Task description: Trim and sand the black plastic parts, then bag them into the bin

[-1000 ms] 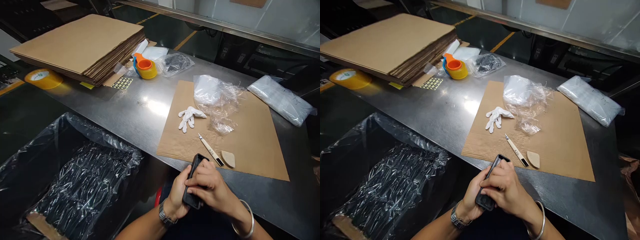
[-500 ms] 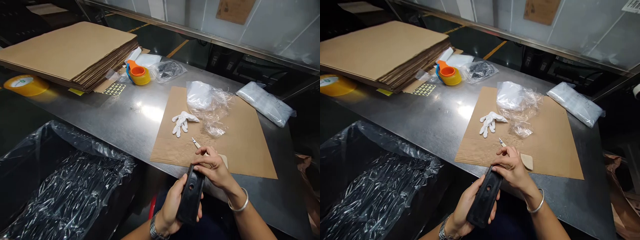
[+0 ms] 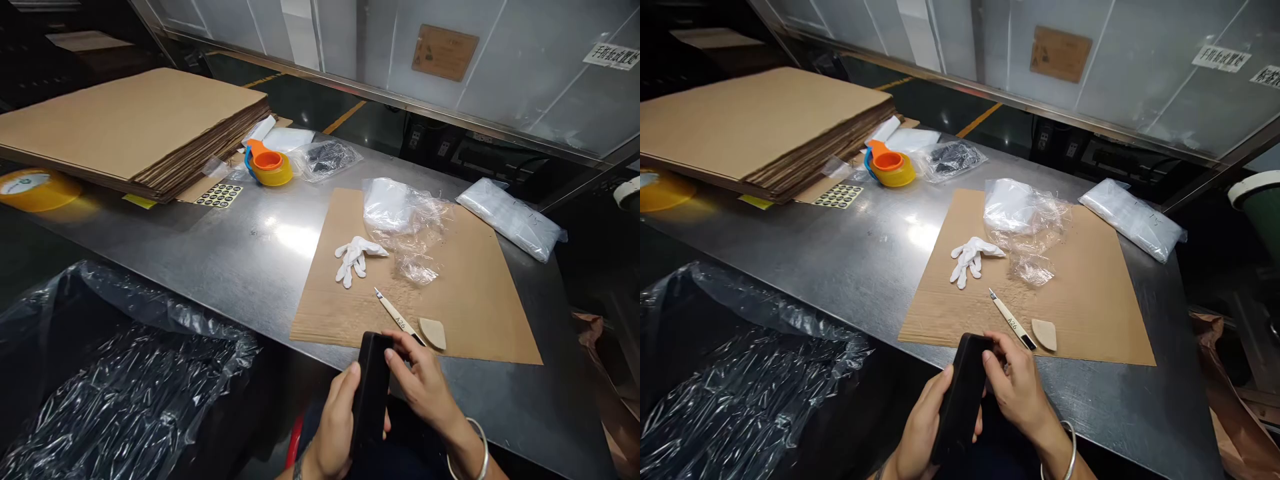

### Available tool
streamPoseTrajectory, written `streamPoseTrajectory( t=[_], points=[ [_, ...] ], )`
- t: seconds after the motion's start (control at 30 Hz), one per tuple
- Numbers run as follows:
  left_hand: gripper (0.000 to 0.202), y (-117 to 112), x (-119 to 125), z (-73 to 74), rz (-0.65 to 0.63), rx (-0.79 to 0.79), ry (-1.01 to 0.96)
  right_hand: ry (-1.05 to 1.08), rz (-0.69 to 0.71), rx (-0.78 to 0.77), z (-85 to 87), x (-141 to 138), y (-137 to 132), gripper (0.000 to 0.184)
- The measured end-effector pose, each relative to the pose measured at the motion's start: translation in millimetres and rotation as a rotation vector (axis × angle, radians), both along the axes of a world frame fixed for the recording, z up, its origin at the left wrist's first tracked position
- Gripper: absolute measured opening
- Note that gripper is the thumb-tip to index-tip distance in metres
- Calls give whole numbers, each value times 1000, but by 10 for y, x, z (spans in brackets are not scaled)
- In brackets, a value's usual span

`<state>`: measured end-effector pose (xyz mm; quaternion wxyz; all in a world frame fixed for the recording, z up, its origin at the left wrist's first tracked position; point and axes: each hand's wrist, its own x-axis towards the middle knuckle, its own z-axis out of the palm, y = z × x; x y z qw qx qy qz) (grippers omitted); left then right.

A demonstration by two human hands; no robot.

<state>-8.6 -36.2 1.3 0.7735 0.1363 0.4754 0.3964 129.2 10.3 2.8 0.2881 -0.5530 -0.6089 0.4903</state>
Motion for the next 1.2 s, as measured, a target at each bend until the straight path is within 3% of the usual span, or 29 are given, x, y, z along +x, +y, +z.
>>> streamPoseTrajectory(
  t=[0.1,0.27,0.43,0.63,0.83,0.93,1.03,1.1,1.2],
  points=[
    [51,-38,32,-23,-10,51,42,-34,-118,-52,-23,-54,-21,32],
    [49,-62,29,-52,34,75,36,175,-130,-142,-20,-114,-55,28],
    [47,-87,24,-76,105,13,-49,181,-137,-112,-22,-184,-213,46],
    [52,-79,11,-14,28,-13,-120,52,-212,-81,-38,-136,-128,33],
    [54,64,-8,23,-25,-114,-233,181,-191,-135,-83,-4,0,45],
    [37,127,-4,15,30,100,35,250,-140,-115,-66,-15,-41,56],
    [44,139,-25,14,-18,330,183,340,-182,-143,-60,-54,-84,63],
    [42,126,-51,18,-42,320,67,437,-283,-215,-79,-68,-84,54],
    [40,104,-91,31,-47,165,-126,577,-382,-306,-113,-64,-57,46]
  ],
)
